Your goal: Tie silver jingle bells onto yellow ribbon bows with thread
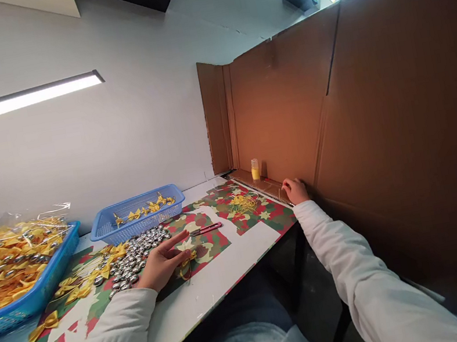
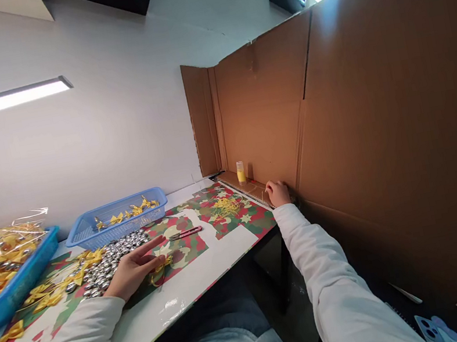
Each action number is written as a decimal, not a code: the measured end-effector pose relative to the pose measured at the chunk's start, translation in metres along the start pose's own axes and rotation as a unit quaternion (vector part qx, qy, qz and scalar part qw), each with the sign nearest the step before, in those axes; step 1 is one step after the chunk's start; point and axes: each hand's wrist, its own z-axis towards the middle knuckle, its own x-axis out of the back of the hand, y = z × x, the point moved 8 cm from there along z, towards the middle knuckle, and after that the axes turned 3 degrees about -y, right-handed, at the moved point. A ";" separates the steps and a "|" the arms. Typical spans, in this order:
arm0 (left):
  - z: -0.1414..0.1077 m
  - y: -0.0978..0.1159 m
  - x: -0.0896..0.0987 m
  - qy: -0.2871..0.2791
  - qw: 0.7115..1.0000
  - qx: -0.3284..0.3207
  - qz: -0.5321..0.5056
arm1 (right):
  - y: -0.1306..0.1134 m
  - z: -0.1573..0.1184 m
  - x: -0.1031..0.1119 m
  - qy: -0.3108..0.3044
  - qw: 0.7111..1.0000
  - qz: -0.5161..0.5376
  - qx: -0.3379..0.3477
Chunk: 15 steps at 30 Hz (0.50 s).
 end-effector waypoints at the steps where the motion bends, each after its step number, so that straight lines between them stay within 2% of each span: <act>1: 0.000 0.000 0.000 0.000 1.000 0.000 0.000 | 0.000 0.000 0.000 -0.002 1.000 -0.002 -0.002; 9: 0.001 0.000 0.000 0.003 1.000 -0.011 -0.002 | -0.003 -0.002 0.005 0.016 1.000 0.023 -0.005; 12: 0.001 0.001 0.001 0.007 1.000 -0.019 -0.003 | -0.005 -0.007 0.014 0.053 0.997 0.053 -0.002; 15: 0.001 0.001 0.000 0.010 1.000 -0.026 -0.006 | -0.006 -0.013 0.035 0.120 0.988 0.092 -0.007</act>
